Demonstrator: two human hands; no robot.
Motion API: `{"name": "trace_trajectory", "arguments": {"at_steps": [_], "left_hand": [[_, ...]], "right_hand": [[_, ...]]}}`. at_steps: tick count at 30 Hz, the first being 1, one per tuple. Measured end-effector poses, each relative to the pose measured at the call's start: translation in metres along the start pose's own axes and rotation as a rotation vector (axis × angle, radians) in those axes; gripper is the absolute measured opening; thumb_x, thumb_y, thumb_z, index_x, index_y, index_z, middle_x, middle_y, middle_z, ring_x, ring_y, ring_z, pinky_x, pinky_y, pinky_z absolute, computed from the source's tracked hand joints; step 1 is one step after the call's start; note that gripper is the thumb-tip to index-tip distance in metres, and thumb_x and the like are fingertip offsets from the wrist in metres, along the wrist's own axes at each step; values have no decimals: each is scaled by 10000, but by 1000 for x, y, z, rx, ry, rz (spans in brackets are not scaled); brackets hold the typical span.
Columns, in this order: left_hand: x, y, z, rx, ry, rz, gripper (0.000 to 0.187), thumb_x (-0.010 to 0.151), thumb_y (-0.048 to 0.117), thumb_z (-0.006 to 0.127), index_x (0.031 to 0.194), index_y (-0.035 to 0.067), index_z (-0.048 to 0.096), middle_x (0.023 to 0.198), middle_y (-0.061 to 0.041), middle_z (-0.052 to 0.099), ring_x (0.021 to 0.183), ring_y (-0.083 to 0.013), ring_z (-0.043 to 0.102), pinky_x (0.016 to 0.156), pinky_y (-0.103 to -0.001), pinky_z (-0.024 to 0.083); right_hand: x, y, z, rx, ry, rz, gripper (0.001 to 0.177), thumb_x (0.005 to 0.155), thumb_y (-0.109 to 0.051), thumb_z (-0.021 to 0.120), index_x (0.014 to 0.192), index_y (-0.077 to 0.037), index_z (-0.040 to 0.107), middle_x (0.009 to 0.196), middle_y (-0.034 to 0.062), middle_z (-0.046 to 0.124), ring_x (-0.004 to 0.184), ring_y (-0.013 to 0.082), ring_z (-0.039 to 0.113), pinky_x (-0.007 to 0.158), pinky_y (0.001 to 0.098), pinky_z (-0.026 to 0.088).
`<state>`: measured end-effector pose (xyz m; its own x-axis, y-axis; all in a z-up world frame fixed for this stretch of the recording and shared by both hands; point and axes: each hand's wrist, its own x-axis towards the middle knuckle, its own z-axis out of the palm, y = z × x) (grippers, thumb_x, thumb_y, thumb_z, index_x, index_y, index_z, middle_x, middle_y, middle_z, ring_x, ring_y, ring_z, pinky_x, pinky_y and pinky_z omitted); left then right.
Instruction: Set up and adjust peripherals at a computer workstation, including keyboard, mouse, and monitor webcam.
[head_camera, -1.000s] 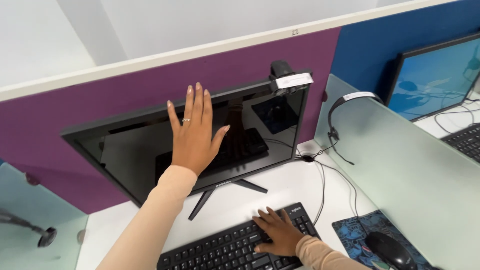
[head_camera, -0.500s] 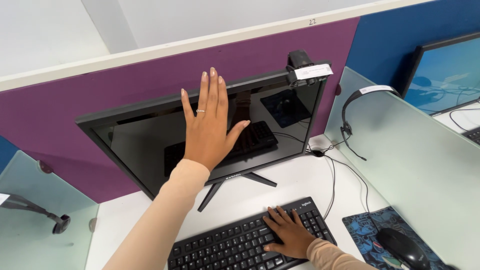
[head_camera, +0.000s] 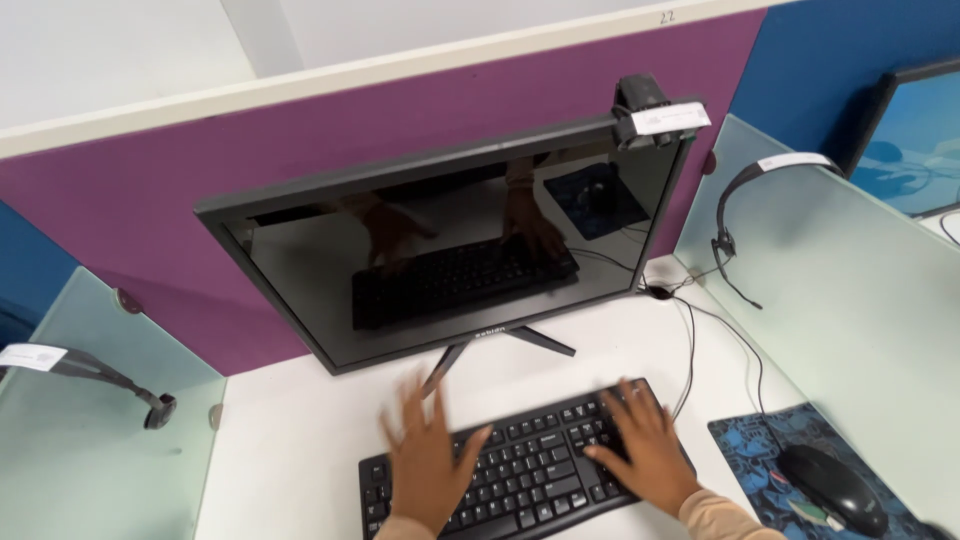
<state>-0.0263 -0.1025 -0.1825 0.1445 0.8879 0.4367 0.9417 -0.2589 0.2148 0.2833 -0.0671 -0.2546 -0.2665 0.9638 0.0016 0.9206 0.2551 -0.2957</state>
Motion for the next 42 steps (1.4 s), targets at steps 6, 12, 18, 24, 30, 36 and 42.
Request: {"name": "trace_trajectory", "arguments": {"at_steps": [6, 12, 18, 24, 30, 36, 42], "left_hand": [[-103, -75, 111, 30, -383, -905, 1206, 736, 815, 653, 1611, 190, 108, 1709, -154, -27, 1570, -428, -2, 1145, -733, 153], [-149, -113, 156, -222, -192, -1023, 1251, 733, 745, 737, 1610, 60, 163, 1606, -281, 223, 1501, -438, 269, 1149, -548, 371], [-141, -105, 126, -456, -43, -1041, 1182, 738, 627, 777, 1586, 22, 218, 1547, -240, 378, 1365, -397, 492, 1094, -479, 438], [-120, -106, 94, -537, -92, -1075, 1145, 683, 704, 724, 1555, 50, 375, 1512, -238, 476, 1380, -384, 540, 1118, -473, 483], [-124, -108, 114, -249, -365, -1026, 1480, 600, 913, 722, 1644, 105, 53, 1658, -283, 15, 1573, -413, -11, 1222, -624, 183], [-126, -58, 78, 24, -549, -1011, 1583, 521, 941, 724, 1648, 155, -64, 1696, -249, -112, 1586, -381, -77, 1177, -675, 221], [-143, -64, 84, 159, -487, -841, 1666, 427, 937, 763, 1634, 164, -87, 1670, -274, -56, 1573, -397, 8, 1207, -530, 282]], "right_hand": [[-3, 33, 15, 324, 145, 347, 1017, 803, -651, 672, 1571, -104, 291, 1645, 263, 179, 1472, 461, 285, 1170, 505, 347], [-5, 30, 31, 400, 256, 294, 986, 822, -654, 677, 1493, 9, 392, 1435, 288, 511, 1324, 456, 522, 1124, 500, 439], [7, 14, 26, 322, 194, 559, 1010, 751, -754, 657, 1491, -90, 478, 1400, 233, 560, 1268, 408, 599, 1064, 521, 507], [19, 6, 27, 424, 74, 524, 1061, 729, -797, 663, 1510, -109, 455, 1384, 237, 554, 1305, 419, 560, 1078, 533, 499], [16, 5, 29, 210, -28, 416, 1223, 656, -838, 705, 1579, -138, 314, 1572, 252, 326, 1505, 430, 277, 1195, 637, 275], [-3, -12, 27, -72, -137, 405, 1329, 646, -897, 680, 1618, -170, 141, 1677, 241, 48, 1534, 481, 96, 1158, 720, 160], [-9, 15, 43, 249, 82, 377, 1360, 632, -821, 758, 1582, -16, 212, 1534, 314, 316, 1448, 477, 313, 1147, 544, 374]]}}
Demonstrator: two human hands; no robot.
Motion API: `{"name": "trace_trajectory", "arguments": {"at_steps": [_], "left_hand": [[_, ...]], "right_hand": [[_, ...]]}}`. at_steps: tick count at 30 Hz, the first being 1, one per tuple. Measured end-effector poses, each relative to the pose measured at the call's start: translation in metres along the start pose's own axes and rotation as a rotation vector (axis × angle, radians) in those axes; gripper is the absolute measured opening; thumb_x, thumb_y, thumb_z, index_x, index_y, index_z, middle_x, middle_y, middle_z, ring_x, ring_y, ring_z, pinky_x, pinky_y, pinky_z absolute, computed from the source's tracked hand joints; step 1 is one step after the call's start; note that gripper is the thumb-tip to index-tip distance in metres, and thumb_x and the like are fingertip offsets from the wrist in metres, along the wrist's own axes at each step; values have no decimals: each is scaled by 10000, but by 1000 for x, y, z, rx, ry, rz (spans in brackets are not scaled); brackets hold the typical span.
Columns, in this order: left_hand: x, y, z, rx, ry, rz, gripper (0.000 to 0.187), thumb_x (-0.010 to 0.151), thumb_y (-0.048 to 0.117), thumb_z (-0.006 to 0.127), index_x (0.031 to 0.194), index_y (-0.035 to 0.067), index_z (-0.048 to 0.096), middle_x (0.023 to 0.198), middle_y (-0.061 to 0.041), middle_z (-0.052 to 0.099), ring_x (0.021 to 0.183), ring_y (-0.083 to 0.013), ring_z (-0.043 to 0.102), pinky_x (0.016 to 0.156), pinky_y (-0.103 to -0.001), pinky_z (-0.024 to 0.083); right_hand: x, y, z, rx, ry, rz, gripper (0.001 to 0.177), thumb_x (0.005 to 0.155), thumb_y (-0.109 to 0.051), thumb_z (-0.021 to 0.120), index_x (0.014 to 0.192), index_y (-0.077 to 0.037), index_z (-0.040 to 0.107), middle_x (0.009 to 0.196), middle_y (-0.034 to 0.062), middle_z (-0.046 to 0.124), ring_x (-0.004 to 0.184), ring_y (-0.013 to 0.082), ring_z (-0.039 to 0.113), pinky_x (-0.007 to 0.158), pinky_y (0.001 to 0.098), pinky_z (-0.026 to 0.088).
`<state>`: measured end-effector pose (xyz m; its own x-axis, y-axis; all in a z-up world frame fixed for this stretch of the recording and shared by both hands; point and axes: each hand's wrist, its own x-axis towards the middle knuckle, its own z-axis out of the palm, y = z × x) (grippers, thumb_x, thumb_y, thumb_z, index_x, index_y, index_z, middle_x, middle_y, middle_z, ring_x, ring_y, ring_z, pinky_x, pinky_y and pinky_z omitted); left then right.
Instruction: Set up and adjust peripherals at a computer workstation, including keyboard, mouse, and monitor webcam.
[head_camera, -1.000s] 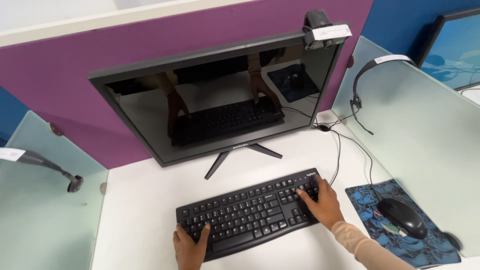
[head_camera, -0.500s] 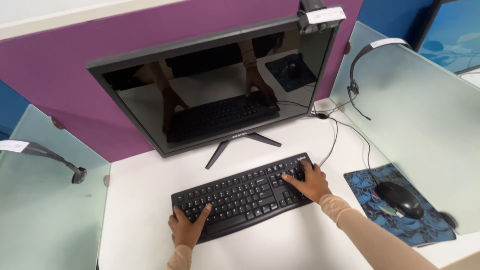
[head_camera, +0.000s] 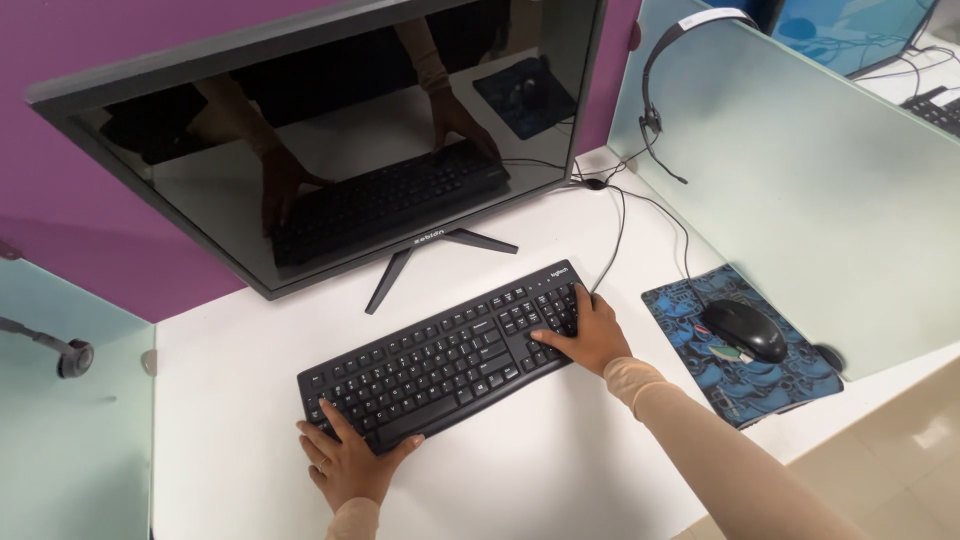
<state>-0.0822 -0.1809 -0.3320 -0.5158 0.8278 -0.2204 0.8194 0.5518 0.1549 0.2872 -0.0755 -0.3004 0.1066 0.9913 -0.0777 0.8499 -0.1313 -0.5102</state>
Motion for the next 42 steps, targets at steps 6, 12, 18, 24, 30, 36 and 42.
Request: {"name": "trace_trajectory", "arguments": {"at_steps": [6, 12, 18, 24, 30, 36, 42], "left_hand": [[1, -4, -2, -35, 44, -7, 1640, 435, 888, 791, 1654, 169, -37, 1666, -297, 26, 1564, -410, 86, 1221, -506, 301], [-4, -1, 0, -7, 47, -11, 1611, 449, 890, 796, 1639, 160, -7, 1656, -325, 23, 1542, -445, 47, 1192, -575, 236], [-72, 82, -6, -26, 312, 520, 1189, 671, 738, 725, 1555, 64, 304, 1612, -245, 147, 1523, -428, 114, 1191, -628, 151], [-134, 223, 15, -239, -360, 1151, 833, 893, 372, 731, 1575, 88, 346, 1703, -173, 151, 1494, -426, 233, 1202, -490, 254], [-162, 344, 57, -49, -231, 1430, 919, 861, 471, 774, 1570, 97, 324, 1678, -168, 179, 1551, -332, 196, 1232, -530, 183], [-166, 370, 98, 156, -336, 1219, 990, 890, 707, 553, 1605, 143, 163, 1719, -99, 35, 1577, -248, 38, 1229, -575, 65], [-178, 351, 100, 135, -42, 1219, 996, 910, 754, 429, 1596, 63, 218, 1688, -109, 143, 1562, -312, 68, 1229, -590, -41]], "right_hand": [[3, -20, -9, 139, 45, 41, 1236, 657, -712, 812, 1540, 7, 330, 1395, 286, 494, 1354, 440, 457, 1088, 509, 464], [0, -1, -13, 98, -59, -81, 1226, 677, -733, 784, 1543, -4, 310, 1460, 300, 420, 1380, 456, 389, 1094, 539, 407], [-7, 86, -44, -439, 230, -328, 746, 921, -586, 619, 1445, -75, 475, 1483, 186, 455, 1432, 413, 332, 1152, 618, 195], [-34, 150, -104, -453, 290, -133, 589, 874, -413, 702, 1383, -154, 556, 1500, 115, 477, 1447, 343, 350, 1164, 634, 244], [-54, 198, -135, -222, 273, -45, 651, 815, -287, 745, 1416, -150, 534, 1486, 177, 454, 1336, 407, 447, 1092, 513, 398], [-63, 199, -143, -117, 253, -311, 654, 753, -190, 781, 1372, -144, 575, 1451, 177, 487, 1277, 415, 499, 1067, 469, 443], [-73, 167, -131, -221, 272, -270, 564, 810, -279, 768, 1344, -195, 608, 1416, 121, 516, 1132, 381, 543, 967, 471, 482]]}}
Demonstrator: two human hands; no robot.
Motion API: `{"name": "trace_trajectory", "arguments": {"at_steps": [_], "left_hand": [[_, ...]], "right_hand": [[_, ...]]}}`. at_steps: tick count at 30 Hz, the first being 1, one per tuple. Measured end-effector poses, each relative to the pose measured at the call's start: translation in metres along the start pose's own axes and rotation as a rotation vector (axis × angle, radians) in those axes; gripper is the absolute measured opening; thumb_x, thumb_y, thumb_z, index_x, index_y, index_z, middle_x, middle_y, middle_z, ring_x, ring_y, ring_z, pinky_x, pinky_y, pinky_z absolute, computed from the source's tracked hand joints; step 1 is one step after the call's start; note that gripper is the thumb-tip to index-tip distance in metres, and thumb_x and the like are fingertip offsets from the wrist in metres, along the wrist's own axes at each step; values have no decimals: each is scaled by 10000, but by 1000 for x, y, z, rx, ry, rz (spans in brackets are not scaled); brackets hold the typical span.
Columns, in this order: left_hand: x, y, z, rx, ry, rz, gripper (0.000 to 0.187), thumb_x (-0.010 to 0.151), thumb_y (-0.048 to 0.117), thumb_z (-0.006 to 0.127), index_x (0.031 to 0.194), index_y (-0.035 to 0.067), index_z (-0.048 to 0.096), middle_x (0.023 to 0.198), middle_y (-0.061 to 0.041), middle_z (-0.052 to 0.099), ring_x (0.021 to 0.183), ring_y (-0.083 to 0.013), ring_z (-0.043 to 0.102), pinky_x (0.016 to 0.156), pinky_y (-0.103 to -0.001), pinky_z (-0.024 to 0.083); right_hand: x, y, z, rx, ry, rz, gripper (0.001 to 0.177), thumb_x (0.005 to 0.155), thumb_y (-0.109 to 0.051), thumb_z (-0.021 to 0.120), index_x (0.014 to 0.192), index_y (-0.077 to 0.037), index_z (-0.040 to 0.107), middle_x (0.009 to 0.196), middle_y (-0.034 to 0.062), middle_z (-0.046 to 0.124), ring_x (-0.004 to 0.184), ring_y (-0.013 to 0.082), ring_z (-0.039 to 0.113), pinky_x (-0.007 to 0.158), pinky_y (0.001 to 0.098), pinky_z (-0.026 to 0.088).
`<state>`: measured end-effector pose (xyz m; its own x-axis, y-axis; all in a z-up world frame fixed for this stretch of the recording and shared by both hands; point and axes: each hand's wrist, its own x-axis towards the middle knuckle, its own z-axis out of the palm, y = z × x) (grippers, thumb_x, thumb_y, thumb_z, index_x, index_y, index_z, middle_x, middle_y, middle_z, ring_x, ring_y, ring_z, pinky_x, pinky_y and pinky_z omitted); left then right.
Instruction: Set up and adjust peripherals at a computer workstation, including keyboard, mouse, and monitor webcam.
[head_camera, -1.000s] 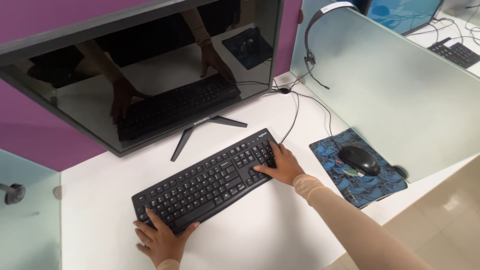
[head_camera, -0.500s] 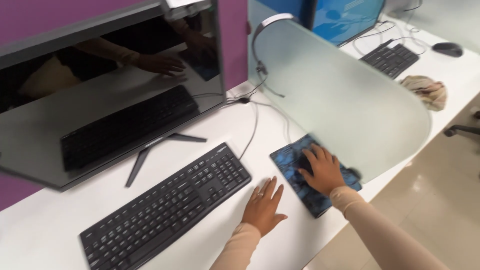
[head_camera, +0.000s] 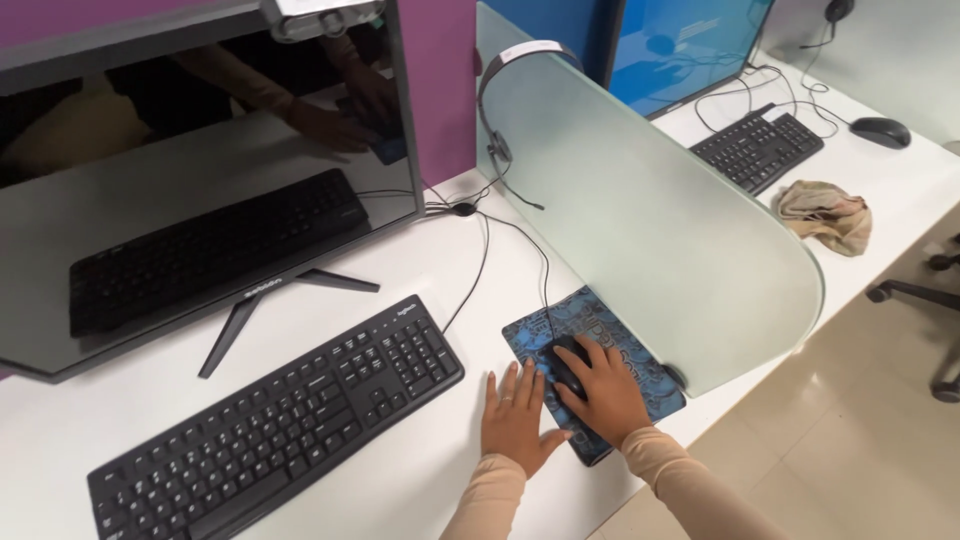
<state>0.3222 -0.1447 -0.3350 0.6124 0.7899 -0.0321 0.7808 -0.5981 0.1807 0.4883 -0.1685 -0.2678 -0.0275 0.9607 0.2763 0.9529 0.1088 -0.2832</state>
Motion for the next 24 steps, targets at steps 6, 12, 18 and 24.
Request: {"name": "trace_trajectory", "arguments": {"at_steps": [6, 12, 18, 24], "left_hand": [[-21, 3, -6, 52, -82, -73, 1040, 889, 781, 401, 1600, 50, 192, 1690, -131, 119, 1551, -334, 49, 1218, -554, -72], [-46, -18, 7, 10, 42, -44, 1018, 893, 800, 350, 1588, 68, 222, 1685, -117, 141, 1554, -344, 53, 1222, -558, -59], [-35, 10, -27, -15, -256, -177, 1148, 860, 845, 460, 1603, 20, 168, 1708, -165, 62, 1585, -322, -32, 1235, -577, -100], [-30, 43, -42, -23, -333, -256, 1331, 809, 811, 659, 1625, -65, 77, 1702, -272, 18, 1582, -380, -67, 1217, -597, -81]], "right_hand": [[-6, -18, 3, 45, 23, -86, 573, 789, -285, 772, 1327, -159, 621, 1409, 125, 531, 1115, 368, 552, 967, 461, 499], [-16, -31, 4, 49, -3, -22, 572, 809, -279, 760, 1345, -163, 596, 1416, 116, 523, 1094, 352, 555, 950, 439, 506], [-16, -34, 22, 7, 20, -64, 644, 819, -237, 730, 1418, -154, 510, 1455, 155, 486, 1182, 377, 528, 1008, 473, 462], [-10, -31, 30, -10, -23, -35, 584, 836, -253, 722, 1385, -171, 541, 1480, 172, 451, 1289, 400, 468, 1038, 518, 415]]}}
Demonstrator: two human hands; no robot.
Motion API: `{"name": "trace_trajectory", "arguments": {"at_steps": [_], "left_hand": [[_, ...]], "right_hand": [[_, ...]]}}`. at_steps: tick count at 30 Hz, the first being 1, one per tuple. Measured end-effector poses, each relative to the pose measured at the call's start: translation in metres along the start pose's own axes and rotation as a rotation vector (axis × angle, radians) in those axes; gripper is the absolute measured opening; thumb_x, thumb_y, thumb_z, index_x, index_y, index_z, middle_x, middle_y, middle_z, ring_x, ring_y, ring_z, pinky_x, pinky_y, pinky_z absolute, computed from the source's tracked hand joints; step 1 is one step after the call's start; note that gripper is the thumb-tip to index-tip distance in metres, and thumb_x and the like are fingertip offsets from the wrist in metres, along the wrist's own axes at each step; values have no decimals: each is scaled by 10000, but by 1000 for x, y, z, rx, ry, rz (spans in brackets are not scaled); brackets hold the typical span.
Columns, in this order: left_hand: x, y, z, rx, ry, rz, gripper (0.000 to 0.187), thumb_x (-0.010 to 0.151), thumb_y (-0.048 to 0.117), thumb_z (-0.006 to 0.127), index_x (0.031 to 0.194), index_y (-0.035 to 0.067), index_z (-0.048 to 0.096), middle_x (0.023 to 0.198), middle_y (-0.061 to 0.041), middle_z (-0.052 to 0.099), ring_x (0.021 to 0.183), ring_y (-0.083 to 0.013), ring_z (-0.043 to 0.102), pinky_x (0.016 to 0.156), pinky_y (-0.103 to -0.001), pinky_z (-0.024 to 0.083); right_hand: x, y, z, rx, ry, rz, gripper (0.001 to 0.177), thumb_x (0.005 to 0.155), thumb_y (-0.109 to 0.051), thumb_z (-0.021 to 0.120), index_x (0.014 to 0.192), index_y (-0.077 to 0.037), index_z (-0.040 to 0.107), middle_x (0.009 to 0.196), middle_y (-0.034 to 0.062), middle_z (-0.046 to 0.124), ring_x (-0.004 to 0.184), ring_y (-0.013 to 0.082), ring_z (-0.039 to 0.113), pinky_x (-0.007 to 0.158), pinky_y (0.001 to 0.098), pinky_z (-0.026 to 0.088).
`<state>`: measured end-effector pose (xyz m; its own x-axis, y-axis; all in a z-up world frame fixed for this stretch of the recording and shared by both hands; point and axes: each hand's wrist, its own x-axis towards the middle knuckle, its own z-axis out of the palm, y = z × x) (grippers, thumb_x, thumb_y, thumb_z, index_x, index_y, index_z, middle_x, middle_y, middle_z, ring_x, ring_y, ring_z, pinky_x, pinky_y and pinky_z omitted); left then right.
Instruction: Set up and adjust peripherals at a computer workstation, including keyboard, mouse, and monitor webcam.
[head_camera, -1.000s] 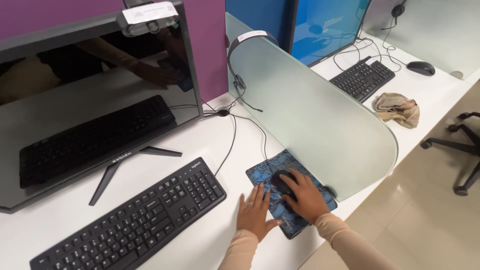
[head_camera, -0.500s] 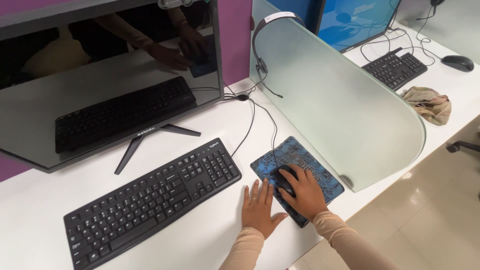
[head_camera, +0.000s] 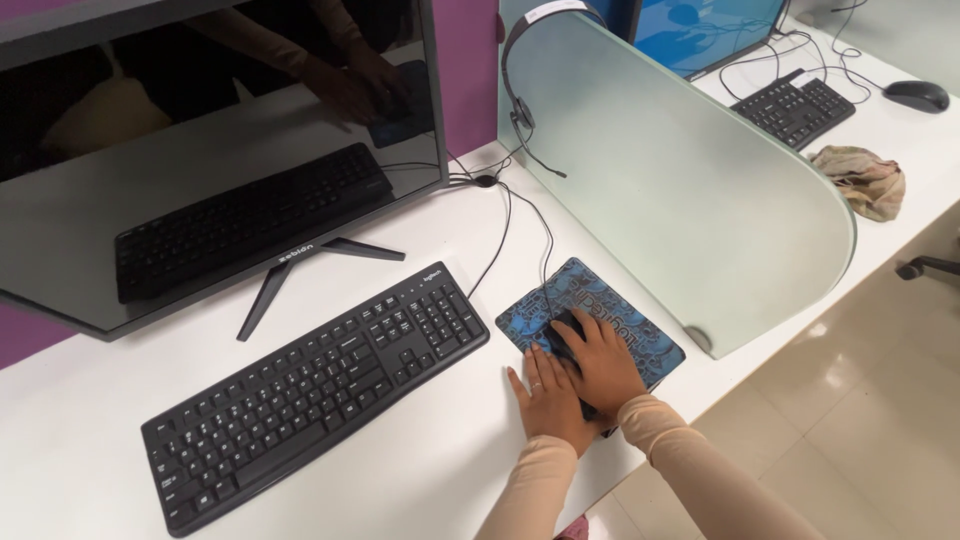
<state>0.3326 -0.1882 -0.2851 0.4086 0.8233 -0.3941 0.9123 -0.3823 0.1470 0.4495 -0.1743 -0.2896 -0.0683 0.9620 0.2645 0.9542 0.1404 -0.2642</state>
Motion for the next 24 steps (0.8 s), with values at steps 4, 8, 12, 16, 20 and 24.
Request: {"name": "trace_trajectory", "arguments": {"at_steps": [4, 8, 12, 16, 20, 24], "left_hand": [[6, -7, 21, -3, 62, -27, 1325, 772, 874, 547, 1622, -3, 34, 1712, -192, -45, 1575, -302, -97, 1212, -609, -80], [10, -22, 45, 43, 205, 26, 1307, 745, 919, 455, 1610, 26, 51, 1713, -142, -35, 1568, -264, -88, 1208, -598, -93], [6, -23, 32, 59, 140, 27, 1308, 758, 916, 469, 1619, 26, 49, 1717, -149, -38, 1573, -263, -97, 1207, -595, -110], [7, -28, 32, 24, 138, 44, 1308, 752, 897, 519, 1622, 34, 62, 1722, -132, -17, 1578, -247, -85, 1217, -590, -107], [21, -25, 47, 30, 168, 30, 1354, 725, 892, 598, 1621, 25, 70, 1716, -143, -21, 1577, -296, -92, 1217, -639, -77], [0, -12, 13, -68, 6, -65, 1466, 640, 883, 700, 1653, 72, 19, 1721, -174, -108, 1567, -385, -149, 1179, -711, -24]], "right_hand": [[-2, 4, -3, -8, -29, -15, 596, 825, -207, 714, 1390, -151, 534, 1485, 172, 446, 1295, 404, 466, 1063, 501, 425], [-6, -1, -18, 27, -56, 17, 600, 823, -163, 715, 1395, -153, 534, 1500, 158, 444, 1276, 387, 487, 1046, 479, 446], [-9, 5, -18, 31, -29, 4, 611, 822, -193, 743, 1391, -145, 529, 1489, 164, 451, 1264, 391, 496, 1061, 479, 444], [-8, 5, -20, 14, -50, 15, 639, 811, -201, 753, 1401, -149, 512, 1497, 166, 433, 1266, 400, 483, 1056, 487, 428], [-7, 7, -20, 7, -78, 27, 632, 820, -190, 738, 1407, -154, 506, 1517, 159, 415, 1285, 400, 469, 1070, 492, 416], [-9, 11, -8, -30, -50, 2, 614, 834, -172, 717, 1413, -164, 510, 1527, 161, 407, 1309, 412, 449, 1073, 510, 404]]}}
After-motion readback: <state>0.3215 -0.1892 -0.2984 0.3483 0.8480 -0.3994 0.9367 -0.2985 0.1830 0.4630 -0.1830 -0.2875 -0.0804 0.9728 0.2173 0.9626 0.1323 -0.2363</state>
